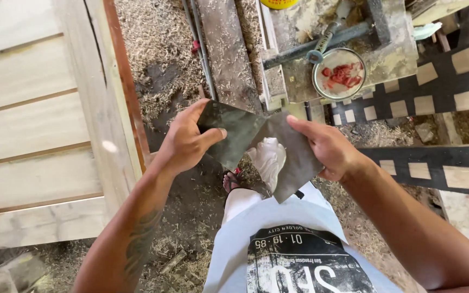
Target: Sanding a wooden door and mixing wood filler for repair.
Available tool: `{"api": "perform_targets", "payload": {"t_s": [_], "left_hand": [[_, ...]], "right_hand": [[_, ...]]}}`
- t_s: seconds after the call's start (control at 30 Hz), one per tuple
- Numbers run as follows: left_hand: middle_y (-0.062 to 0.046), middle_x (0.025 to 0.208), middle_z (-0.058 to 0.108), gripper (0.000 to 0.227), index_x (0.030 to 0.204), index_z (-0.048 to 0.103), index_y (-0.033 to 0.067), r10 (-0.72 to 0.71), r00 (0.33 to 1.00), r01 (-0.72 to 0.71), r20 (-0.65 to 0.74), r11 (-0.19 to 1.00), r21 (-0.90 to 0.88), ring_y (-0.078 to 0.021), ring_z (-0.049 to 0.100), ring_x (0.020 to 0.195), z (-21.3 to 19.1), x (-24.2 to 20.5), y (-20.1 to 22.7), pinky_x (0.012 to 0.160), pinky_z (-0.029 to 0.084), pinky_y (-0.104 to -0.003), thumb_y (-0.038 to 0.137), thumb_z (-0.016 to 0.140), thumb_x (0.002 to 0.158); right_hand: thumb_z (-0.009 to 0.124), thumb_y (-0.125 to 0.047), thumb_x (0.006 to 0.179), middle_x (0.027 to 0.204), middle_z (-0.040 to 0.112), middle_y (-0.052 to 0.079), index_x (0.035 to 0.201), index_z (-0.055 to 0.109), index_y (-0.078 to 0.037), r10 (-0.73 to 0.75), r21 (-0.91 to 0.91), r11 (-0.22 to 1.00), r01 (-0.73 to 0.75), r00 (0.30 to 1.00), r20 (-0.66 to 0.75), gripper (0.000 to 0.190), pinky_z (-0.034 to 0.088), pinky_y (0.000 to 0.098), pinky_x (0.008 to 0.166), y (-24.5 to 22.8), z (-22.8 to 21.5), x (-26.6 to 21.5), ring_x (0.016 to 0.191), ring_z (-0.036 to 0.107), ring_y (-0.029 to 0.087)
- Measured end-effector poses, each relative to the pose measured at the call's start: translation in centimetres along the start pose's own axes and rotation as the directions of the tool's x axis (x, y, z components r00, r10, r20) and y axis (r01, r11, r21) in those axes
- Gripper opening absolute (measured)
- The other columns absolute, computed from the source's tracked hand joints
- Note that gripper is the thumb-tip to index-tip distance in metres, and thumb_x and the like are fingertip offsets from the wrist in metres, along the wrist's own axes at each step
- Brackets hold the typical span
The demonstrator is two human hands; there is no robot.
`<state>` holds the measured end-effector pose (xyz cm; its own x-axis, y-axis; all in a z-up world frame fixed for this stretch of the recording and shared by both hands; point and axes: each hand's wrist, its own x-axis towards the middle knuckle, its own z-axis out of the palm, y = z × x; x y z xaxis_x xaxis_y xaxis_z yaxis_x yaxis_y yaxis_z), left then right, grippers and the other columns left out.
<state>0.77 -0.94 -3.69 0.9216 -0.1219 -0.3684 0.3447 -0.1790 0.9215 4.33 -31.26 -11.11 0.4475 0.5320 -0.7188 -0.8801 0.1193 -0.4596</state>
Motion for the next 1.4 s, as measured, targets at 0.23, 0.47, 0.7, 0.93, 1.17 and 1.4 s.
{"api": "perform_targets", "payload": {"t_s": [0.23,0.47,0.7,0.93,1.17,1.4], "left_hand": [[-0.002,0.099,0.071,0.044,0.128,0.057,-0.0037,-0.035,0.999,0.036,0.018,0.999,-0.03,-0.0078,0.066,0.085,2.3,1.2,-2.8,0.073,0.057,-0.023,0.002,0.07,0.087],[-0.003,0.101,0.071,0.038,0.123,0.061,-0.0034,-0.035,0.994,0.054,0.101,0.979,-0.196,-0.0076,0.065,0.088,5.0,1.7,-5.2,0.078,0.057,-0.025,0.003,0.071,0.087],[-0.006,0.103,0.069,0.047,0.128,0.057,-0.0002,-0.191,0.962,0.268,0.195,0.798,-0.54,-0.013,0.069,0.087,7.6,0.8,-5.9,0.079,0.061,-0.03,0.0,0.071,0.083],[-0.006,0.103,0.066,0.043,0.126,0.056,0.0006,-0.138,0.974,0.225,0.18,0.493,-0.841,-0.0151,0.068,0.086,7.5,0.9,-3.6,0.077,0.06,-0.031,-0.004,0.069,0.085],[-0.013,0.111,0.066,0.03,0.123,0.06,0.0029,0.667,0.722,-0.616,-0.183,0.74,0.27,-0.0161,0.067,0.085,8.2,-1.2,-2.4,0.07,0.059,-0.029,0.002,0.069,0.095],[-0.012,0.128,0.064,0.022,0.116,0.062,0.0131,0.899,0.224,-0.847,0.375,-0.01,0.532,-0.0291,0.064,0.112,8.3,-1.3,-0.6,0.096,0.054,-0.045,0.017,0.07,0.096]], "right_hand": [[0.059,-0.037,0.097,0.089,0.076,0.01,0.111,0.068,-0.001,0.085,0.015,0.996,-0.083,0.99,-0.115,0.039,0.062,0.0326,0.059,-2.2,4.2,-0.9,0.067,0.073,0.02],[0.06,-0.029,0.098,0.085,0.075,0.007,0.109,0.072,-0.003,-0.021,-0.035,0.999,0.013,0.965,-0.261,0.03,0.055,0.033,0.051,-0.9,2.8,1.7,0.063,0.068,0.018],[0.056,-0.023,0.101,0.096,0.076,0.012,0.111,0.07,0.002,-0.065,0.032,0.996,0.078,0.948,-0.313,0.03,0.06,0.0364,0.06,-1.4,2.0,3.2,0.074,0.074,0.021],[0.052,-0.025,0.102,0.1,0.072,0.016,0.118,0.064,0.002,-0.07,-0.05,0.997,0.057,0.948,-0.311,0.034,0.062,0.0448,0.066,-1.6,-0.2,2.5,0.076,0.073,0.028],[0.046,-0.039,0.103,0.108,0.073,0.019,0.128,0.058,0.005,0.054,0.324,0.943,-0.07,0.997,0.06,0.052,0.061,0.047,0.084,0.8,-2.5,0.7,0.092,0.074,0.034],[0.048,-0.042,0.105,0.114,0.072,0.025,0.131,0.056,0.007,-0.038,0.516,0.85,-0.104,0.966,0.257,0.056,0.059,0.0455,0.09,0.4,-1.4,-0.9,0.096,0.074,0.033]]}}
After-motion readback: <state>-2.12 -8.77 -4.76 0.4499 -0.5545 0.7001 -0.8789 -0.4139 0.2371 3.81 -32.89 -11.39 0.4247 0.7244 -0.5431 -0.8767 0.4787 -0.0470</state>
